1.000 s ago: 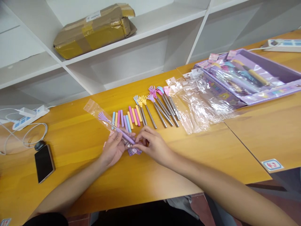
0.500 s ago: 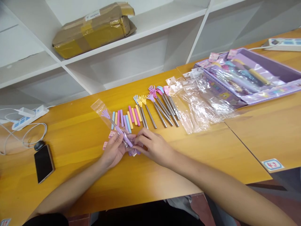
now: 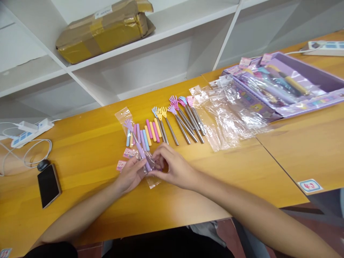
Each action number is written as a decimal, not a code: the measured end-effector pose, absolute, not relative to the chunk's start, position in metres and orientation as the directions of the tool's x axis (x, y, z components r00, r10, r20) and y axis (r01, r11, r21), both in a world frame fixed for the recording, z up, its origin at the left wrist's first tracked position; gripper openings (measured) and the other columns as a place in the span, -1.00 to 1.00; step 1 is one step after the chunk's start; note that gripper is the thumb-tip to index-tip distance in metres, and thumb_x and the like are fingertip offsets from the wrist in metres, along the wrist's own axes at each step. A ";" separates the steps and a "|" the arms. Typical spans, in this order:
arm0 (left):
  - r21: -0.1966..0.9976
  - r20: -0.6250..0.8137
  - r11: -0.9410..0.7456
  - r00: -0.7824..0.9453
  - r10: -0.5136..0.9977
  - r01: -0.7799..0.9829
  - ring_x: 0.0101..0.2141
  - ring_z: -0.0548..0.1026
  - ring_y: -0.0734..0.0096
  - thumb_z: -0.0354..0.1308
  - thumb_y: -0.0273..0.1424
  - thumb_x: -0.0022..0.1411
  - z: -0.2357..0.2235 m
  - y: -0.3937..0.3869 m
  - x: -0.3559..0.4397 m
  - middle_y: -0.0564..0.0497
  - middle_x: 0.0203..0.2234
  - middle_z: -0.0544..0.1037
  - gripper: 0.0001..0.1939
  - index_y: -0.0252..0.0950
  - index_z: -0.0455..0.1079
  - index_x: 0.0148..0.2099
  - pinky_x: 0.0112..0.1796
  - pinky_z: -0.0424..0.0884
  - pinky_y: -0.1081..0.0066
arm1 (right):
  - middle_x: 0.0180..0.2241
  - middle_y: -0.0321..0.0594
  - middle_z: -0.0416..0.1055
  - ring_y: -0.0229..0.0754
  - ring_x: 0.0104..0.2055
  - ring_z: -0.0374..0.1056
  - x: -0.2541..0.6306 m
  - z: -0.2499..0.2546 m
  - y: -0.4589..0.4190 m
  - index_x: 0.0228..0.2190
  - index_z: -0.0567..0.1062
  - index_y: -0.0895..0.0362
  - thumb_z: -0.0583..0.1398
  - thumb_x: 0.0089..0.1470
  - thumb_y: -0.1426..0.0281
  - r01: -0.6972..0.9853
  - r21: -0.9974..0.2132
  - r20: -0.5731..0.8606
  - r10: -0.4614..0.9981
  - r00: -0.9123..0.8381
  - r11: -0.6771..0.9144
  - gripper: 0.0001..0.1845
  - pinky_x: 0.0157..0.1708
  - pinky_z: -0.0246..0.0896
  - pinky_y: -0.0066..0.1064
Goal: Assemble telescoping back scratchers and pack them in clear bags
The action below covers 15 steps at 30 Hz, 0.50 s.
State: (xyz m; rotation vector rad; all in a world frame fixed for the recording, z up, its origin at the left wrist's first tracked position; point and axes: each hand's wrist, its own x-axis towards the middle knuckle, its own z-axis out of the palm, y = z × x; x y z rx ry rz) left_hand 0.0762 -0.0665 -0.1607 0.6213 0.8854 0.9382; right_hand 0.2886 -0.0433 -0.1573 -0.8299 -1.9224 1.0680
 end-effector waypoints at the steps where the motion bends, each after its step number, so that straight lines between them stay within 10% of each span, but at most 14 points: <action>1: 0.787 -0.366 0.464 0.299 0.882 -0.406 -0.18 0.65 0.26 0.44 -0.26 0.28 -0.162 -0.067 0.076 -0.12 -0.20 0.67 -0.69 -0.33 0.54 -0.04 -0.13 0.60 0.31 | -0.20 -0.21 0.40 -0.23 -0.32 0.36 0.287 -0.156 -0.044 -0.12 0.43 0.05 0.38 0.24 0.16 0.132 -0.925 0.251 0.834 -0.491 0.356 -0.66 -0.33 0.35 -0.35; 6: 0.830 -0.346 0.465 0.370 0.862 -0.308 -0.22 0.64 0.28 0.44 -0.23 0.27 -0.169 -0.065 0.070 -0.14 -0.14 0.67 -0.65 -0.32 0.57 0.00 -0.11 0.60 0.25 | -0.30 -0.26 0.48 -0.23 -0.31 0.43 0.280 -0.159 -0.042 -0.09 0.46 0.08 0.28 0.31 0.07 -0.048 -0.999 0.005 0.887 -0.462 -0.019 -0.64 -0.28 0.40 -0.35; 15: 0.927 -0.285 0.358 0.408 0.867 -0.113 -0.16 0.66 0.21 0.38 -0.28 0.33 -0.169 -0.066 0.064 -0.15 -0.15 0.68 -0.70 -0.29 0.53 0.03 -0.10 0.61 0.24 | -0.44 -0.29 0.52 -0.24 -0.41 0.45 0.281 -0.161 -0.037 -0.29 0.50 0.10 0.39 0.15 -0.01 -0.066 -0.986 -0.105 0.880 -0.463 -0.153 -0.56 -0.33 0.43 -0.33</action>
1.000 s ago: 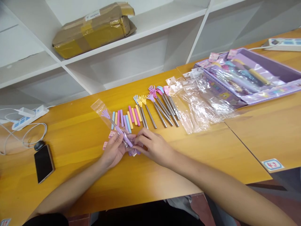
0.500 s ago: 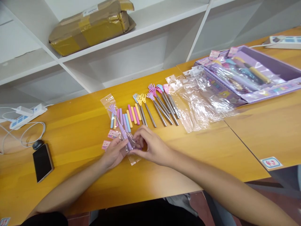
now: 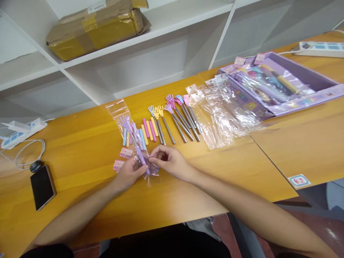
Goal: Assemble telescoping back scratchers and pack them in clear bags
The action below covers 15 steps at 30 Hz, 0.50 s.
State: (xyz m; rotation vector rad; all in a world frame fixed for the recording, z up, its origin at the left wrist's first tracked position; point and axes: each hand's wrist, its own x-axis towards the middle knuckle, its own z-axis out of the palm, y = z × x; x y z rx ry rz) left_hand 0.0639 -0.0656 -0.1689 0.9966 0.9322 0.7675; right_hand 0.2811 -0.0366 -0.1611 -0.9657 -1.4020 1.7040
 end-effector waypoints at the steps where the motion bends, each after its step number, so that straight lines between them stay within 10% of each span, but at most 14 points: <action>1: 0.924 -0.289 0.364 0.410 0.865 -0.115 -0.16 0.66 0.20 0.40 -0.29 0.31 -0.168 -0.066 0.065 -0.14 -0.15 0.67 -0.70 -0.29 0.53 0.03 -0.10 0.61 0.24 | -0.44 -0.30 0.51 -0.24 -0.41 0.44 0.281 -0.160 -0.037 -0.30 0.49 0.10 0.39 0.15 -0.02 -0.043 -0.990 -0.101 0.884 -0.457 -0.135 -0.56 -0.34 0.42 -0.34; 7: 0.894 -0.315 0.392 0.319 0.894 -0.215 -0.25 0.63 0.29 0.48 -0.31 0.22 -0.164 -0.061 0.069 -0.07 -0.23 0.64 -0.63 -0.29 0.56 0.03 -0.19 0.61 0.27 | -0.40 -0.30 0.41 -0.26 -0.40 0.34 0.287 -0.157 -0.035 -0.24 0.43 0.08 0.19 0.38 0.18 0.106 -0.979 0.127 0.927 -0.352 0.174 -0.77 -0.37 0.30 -0.38; 15: 0.819 -0.353 0.439 0.277 0.894 -0.370 -0.30 0.54 0.41 0.52 -0.30 0.17 -0.149 -0.053 0.066 -0.03 -0.30 0.58 -0.56 -0.30 0.61 0.08 -0.23 0.48 0.42 | -0.13 -0.12 0.46 -0.12 -0.16 0.41 0.303 -0.157 -0.033 -0.06 0.44 0.03 0.15 0.33 0.47 0.267 -0.624 0.449 0.617 -0.647 0.734 -0.82 -0.21 0.35 -0.27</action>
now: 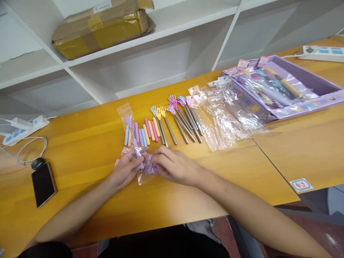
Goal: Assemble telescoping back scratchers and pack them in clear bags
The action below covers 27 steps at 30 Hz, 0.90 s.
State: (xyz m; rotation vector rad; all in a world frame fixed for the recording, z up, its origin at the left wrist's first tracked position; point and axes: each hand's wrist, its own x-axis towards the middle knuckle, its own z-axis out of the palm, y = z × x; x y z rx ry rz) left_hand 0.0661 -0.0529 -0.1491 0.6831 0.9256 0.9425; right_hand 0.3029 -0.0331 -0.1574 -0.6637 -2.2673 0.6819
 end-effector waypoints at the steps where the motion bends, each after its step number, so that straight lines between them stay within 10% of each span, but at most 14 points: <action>1: 0.817 -0.352 0.440 0.283 0.892 -0.372 -0.31 0.53 0.43 0.51 -0.29 0.19 -0.148 -0.053 0.066 -0.03 -0.30 0.58 -0.55 -0.29 0.61 0.10 -0.23 0.47 0.43 | -0.16 -0.14 0.48 -0.11 -0.17 0.42 0.302 -0.155 -0.035 -0.07 0.46 0.02 0.15 0.35 0.43 0.272 -0.639 0.408 0.616 -0.674 0.720 -0.85 -0.20 0.35 -0.27; 9: 0.864 -0.349 0.431 0.307 0.885 -0.260 -0.17 0.50 0.37 0.53 -0.23 0.17 -0.154 -0.050 0.061 -0.06 -0.16 0.59 -0.43 -0.27 0.56 0.18 -0.12 0.40 0.40 | -0.40 -0.35 0.50 -0.26 -0.37 0.41 0.298 -0.143 -0.049 -0.30 0.48 0.09 0.24 0.39 0.15 0.287 -0.775 0.252 0.691 -0.677 0.564 -0.71 -0.34 0.23 -0.42; 17: 0.929 -0.300 0.337 0.223 0.928 -0.151 -0.19 0.52 0.35 0.53 -0.25 0.16 -0.161 -0.052 0.064 -0.02 -0.23 0.58 -0.60 -0.31 0.50 -0.07 -0.14 0.42 0.37 | -0.15 -0.22 0.63 -0.24 -0.30 0.42 0.300 -0.151 -0.042 -0.06 0.52 0.13 0.12 0.43 0.55 0.154 -0.310 0.663 0.330 -0.672 0.938 -0.81 -0.29 0.22 -0.35; 24: 0.932 -0.287 0.329 0.244 0.926 -0.152 -0.20 0.55 0.36 0.51 -0.25 0.19 -0.157 -0.053 0.067 -0.01 -0.25 0.61 -0.64 -0.30 0.48 -0.10 -0.12 0.43 0.37 | -0.08 -0.06 0.56 -0.11 -0.14 0.48 0.301 -0.153 -0.040 0.03 0.50 0.18 0.33 0.29 0.10 0.168 -0.363 0.594 0.367 -0.716 0.916 -0.53 -0.17 0.39 -0.27; 27: 0.934 -0.265 0.313 0.251 0.931 -0.175 -0.21 0.54 0.37 0.51 -0.25 0.19 -0.157 -0.052 0.066 0.00 -0.26 0.60 -0.64 -0.29 0.47 -0.10 -0.14 0.43 0.38 | -0.14 -0.16 0.58 -0.19 -0.26 0.44 0.304 -0.149 -0.037 -0.04 0.55 0.11 0.24 0.40 0.30 0.211 -0.314 0.559 0.360 -0.747 0.926 -0.81 -0.26 0.33 -0.32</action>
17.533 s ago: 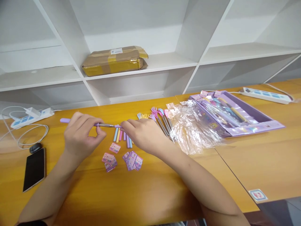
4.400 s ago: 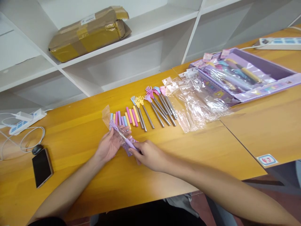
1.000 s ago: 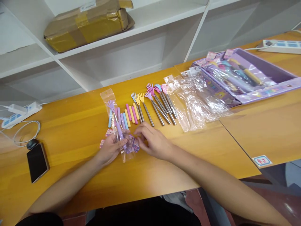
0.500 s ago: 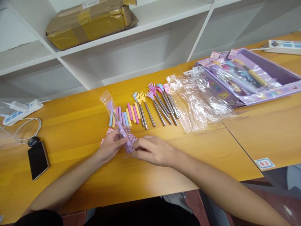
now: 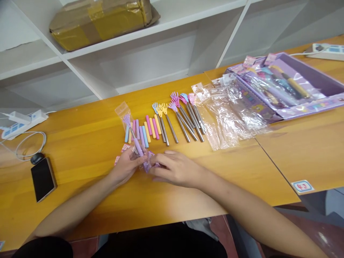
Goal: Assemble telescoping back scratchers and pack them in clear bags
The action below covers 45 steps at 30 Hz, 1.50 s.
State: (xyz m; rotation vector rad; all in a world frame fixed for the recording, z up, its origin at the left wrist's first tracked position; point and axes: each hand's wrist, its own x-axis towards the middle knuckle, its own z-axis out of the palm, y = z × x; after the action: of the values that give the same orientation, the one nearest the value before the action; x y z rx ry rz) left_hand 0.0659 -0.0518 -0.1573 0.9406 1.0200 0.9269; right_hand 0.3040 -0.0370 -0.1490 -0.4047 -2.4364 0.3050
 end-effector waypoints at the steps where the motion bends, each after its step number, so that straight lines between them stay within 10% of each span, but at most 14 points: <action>1: 0.935 -0.262 0.311 0.254 0.931 -0.173 -0.20 0.54 0.36 0.51 -0.25 0.19 -0.158 -0.052 0.066 0.00 -0.25 0.60 -0.64 -0.29 0.47 -0.10 -0.14 0.43 0.38 | -0.17 -0.21 0.59 -0.21 -0.28 0.43 0.304 -0.148 -0.036 -0.07 0.56 0.09 0.22 0.41 0.37 0.214 -0.315 0.567 0.364 -0.739 0.925 -0.88 -0.29 0.30 -0.33; 14: 0.875 -0.320 0.428 0.392 0.863 -0.227 -0.34 0.46 0.44 0.40 -0.06 0.28 -0.159 -0.060 0.068 -0.04 -0.24 0.55 -0.54 -0.29 0.54 0.03 -0.37 0.32 0.46 | -0.28 -0.16 0.52 -0.23 -0.30 0.44 0.293 -0.155 -0.039 -0.14 0.57 0.13 0.29 0.34 0.43 0.155 -0.695 0.542 0.653 -0.529 0.702 -0.94 -0.31 0.41 -0.38; 45: 0.934 -0.225 0.324 0.453 0.862 -0.152 -0.15 0.57 0.27 0.53 -0.35 0.14 -0.162 -0.056 0.067 -0.05 -0.19 0.59 -0.55 -0.29 0.43 0.00 -0.06 0.48 0.25 | -0.30 -0.19 0.50 -0.21 -0.29 0.40 0.295 -0.160 -0.040 -0.15 0.55 0.12 0.30 0.33 0.42 0.235 -0.675 0.523 0.678 -0.516 0.700 -0.94 -0.30 0.33 -0.36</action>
State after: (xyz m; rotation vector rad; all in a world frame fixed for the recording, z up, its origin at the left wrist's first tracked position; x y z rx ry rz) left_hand 0.0672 -0.0559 -0.1616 1.0213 0.8519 0.7831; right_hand 0.2945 -0.0404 -0.1601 -0.6962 -2.0853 0.6854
